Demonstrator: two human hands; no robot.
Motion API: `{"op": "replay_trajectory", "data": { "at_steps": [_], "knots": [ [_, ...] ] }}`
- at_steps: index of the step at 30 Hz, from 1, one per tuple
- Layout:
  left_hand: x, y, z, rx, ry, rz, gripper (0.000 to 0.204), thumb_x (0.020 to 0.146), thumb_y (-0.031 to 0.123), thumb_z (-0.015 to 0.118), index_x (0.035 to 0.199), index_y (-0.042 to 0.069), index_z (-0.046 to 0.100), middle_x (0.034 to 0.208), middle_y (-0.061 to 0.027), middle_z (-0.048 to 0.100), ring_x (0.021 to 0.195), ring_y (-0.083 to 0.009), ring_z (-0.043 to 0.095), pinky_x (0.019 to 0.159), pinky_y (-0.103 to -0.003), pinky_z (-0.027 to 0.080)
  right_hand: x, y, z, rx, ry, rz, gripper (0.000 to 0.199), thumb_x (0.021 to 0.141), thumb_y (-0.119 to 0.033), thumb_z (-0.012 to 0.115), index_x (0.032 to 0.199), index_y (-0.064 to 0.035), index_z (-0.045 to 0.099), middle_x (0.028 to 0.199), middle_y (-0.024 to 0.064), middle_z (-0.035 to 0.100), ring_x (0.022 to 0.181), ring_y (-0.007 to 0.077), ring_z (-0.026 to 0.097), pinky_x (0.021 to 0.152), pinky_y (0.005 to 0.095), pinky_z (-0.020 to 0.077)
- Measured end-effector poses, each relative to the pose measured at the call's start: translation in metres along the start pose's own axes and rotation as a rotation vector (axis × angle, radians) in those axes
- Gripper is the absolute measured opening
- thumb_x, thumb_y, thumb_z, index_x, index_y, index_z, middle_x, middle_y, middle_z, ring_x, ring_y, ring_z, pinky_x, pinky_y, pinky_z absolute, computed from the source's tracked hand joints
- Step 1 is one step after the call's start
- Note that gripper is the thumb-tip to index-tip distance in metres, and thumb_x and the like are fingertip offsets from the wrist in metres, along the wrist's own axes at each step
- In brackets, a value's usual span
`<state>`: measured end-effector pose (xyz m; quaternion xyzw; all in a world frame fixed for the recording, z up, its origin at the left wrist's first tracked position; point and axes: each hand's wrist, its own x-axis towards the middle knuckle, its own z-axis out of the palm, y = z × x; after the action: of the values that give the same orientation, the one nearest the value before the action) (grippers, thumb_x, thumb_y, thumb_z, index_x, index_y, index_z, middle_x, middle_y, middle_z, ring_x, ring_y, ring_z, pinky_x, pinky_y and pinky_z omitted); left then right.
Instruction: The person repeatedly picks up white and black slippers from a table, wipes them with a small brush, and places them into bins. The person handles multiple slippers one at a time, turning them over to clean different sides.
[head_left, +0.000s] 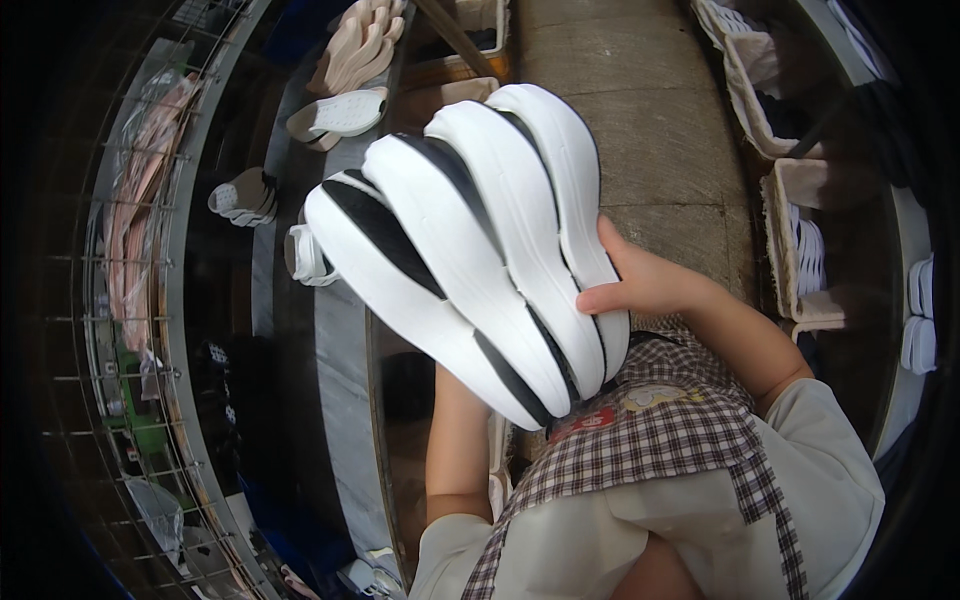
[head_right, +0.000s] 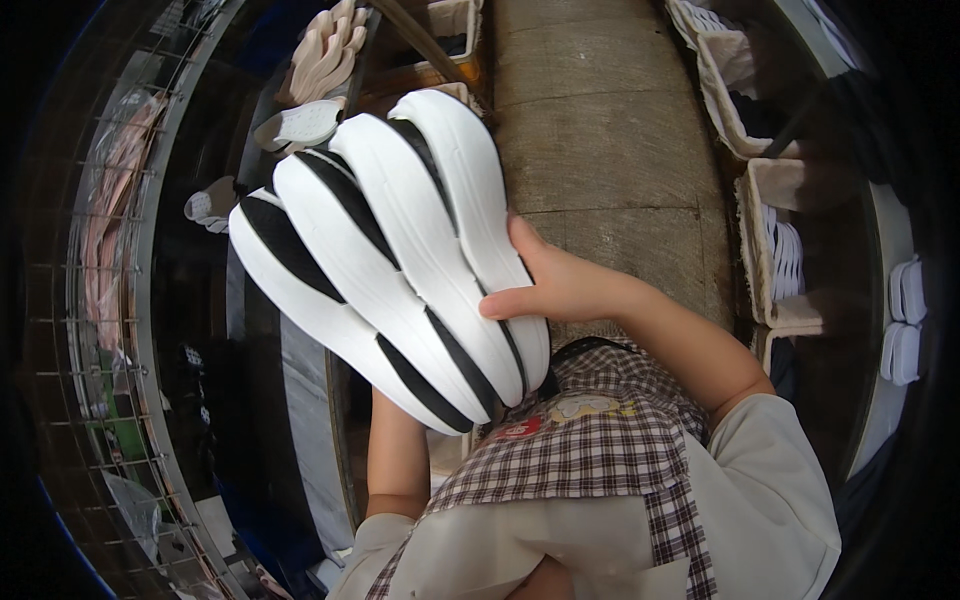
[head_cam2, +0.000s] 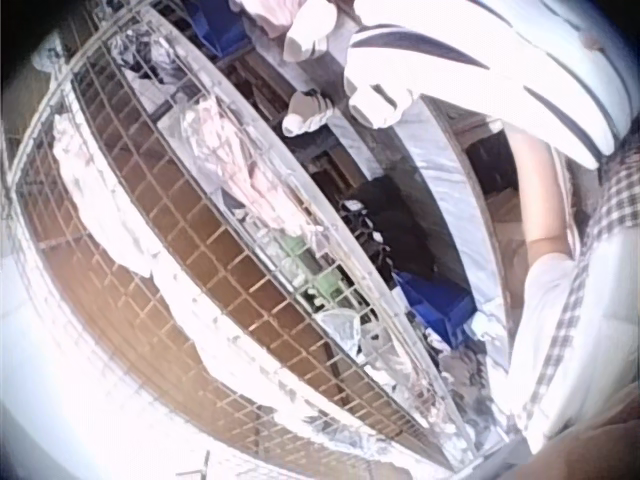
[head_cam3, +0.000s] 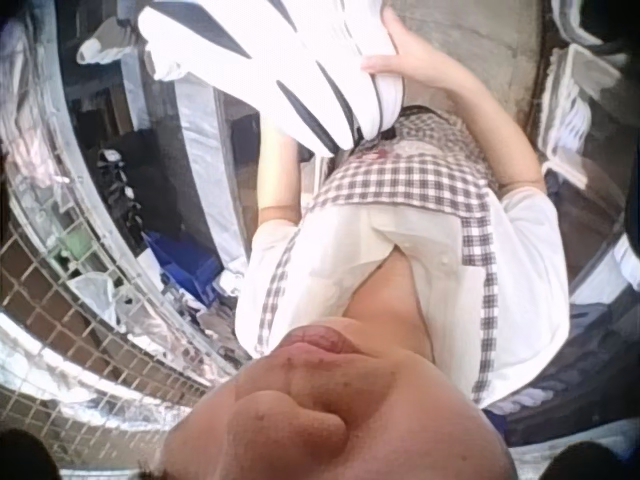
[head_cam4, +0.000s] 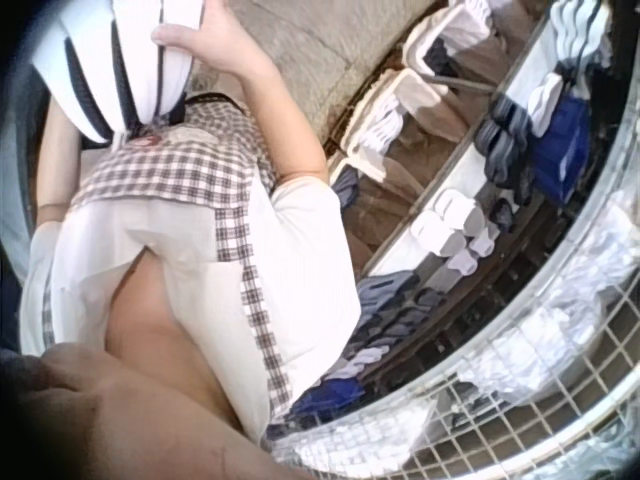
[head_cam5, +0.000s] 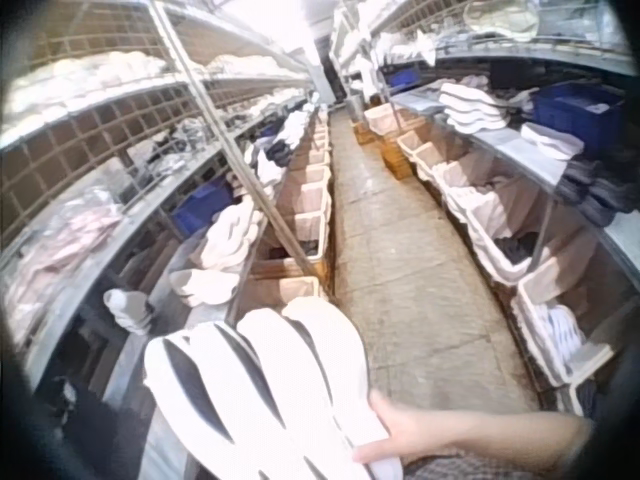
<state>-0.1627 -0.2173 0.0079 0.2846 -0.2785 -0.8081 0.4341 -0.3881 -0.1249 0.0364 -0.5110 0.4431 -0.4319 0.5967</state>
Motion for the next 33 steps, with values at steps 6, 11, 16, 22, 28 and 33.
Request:
{"op": "replay_trajectory", "data": {
  "at_steps": [6,11,16,22,28,33],
  "knots": [
    [0.000,0.001,-0.004,-0.019,0.010,0.032,0.044,0.091,0.019,0.045,0.131,0.004,0.033,0.117,-0.0176,0.053,0.102,-0.0266,0.059,0.082,-0.037,0.054,0.004,0.006,-0.003,0.060,-0.008,0.008,0.122,0.062,-0.056,0.073,0.142,0.0033,0.002,0.141,0.0301,0.017,0.133,0.0407,0.020,0.108,0.0467,0.0235],
    [0.000,0.005,-0.006,-0.019,0.016,0.051,0.043,0.091,0.019,0.044,0.130,0.003,0.034,0.117,-0.0177,0.053,0.102,-0.0267,0.059,0.082,-0.037,0.053,0.009,0.011,-0.003,0.009,0.019,-0.007,0.120,0.061,-0.052,0.076,0.141,0.0054,0.006,0.139,0.0298,0.019,0.132,0.0413,0.022,0.108,0.0463,0.0238],
    [-0.004,0.011,-0.008,-0.011,0.020,0.063,0.043,0.091,0.020,0.044,0.130,0.003,0.034,0.117,-0.0178,0.053,0.102,-0.0268,0.059,0.082,-0.037,0.053,0.013,0.013,-0.006,0.085,0.012,-0.086,0.114,0.062,-0.045,0.079,0.140,0.0062,0.012,0.137,0.0278,0.024,0.131,0.0381,0.026,0.107,0.0435,0.0253],
    [-0.005,0.010,-0.009,0.000,0.036,0.075,0.042,0.092,0.020,0.043,0.129,0.002,0.036,0.116,-0.0180,0.054,0.102,-0.0268,0.059,0.082,-0.037,0.053,0.015,0.014,-0.013,0.013,0.015,-0.139,0.109,0.062,-0.045,0.079,0.141,0.0008,0.019,0.137,0.0227,0.028,0.131,0.0347,0.025,0.107,0.0426,0.0245],
    [-0.008,0.011,-0.008,0.013,0.033,0.079,0.042,0.092,0.020,0.042,0.129,0.002,0.037,0.116,-0.0181,0.054,0.102,-0.0269,0.059,0.082,-0.037,0.053,0.017,0.015,-0.016,-0.091,0.025,-0.220,0.107,0.064,-0.047,0.077,0.142,-0.0022,0.018,0.135,0.0198,0.028,0.131,0.0346,0.024,0.108,0.0417,0.0222],
    [-0.011,0.010,-0.006,0.025,0.037,0.080,0.041,0.092,0.021,0.041,0.128,0.001,0.038,0.115,-0.0183,0.054,0.102,-0.0270,0.059,0.082,-0.037,0.053,0.017,0.012,-0.020,-0.187,0.009,-0.247,0.107,0.064,-0.045,0.078,0.141,-0.0004,0.018,0.136,0.0191,0.024,0.132,0.0339,0.020,0.109,0.0413,0.0210]
  ]
}}
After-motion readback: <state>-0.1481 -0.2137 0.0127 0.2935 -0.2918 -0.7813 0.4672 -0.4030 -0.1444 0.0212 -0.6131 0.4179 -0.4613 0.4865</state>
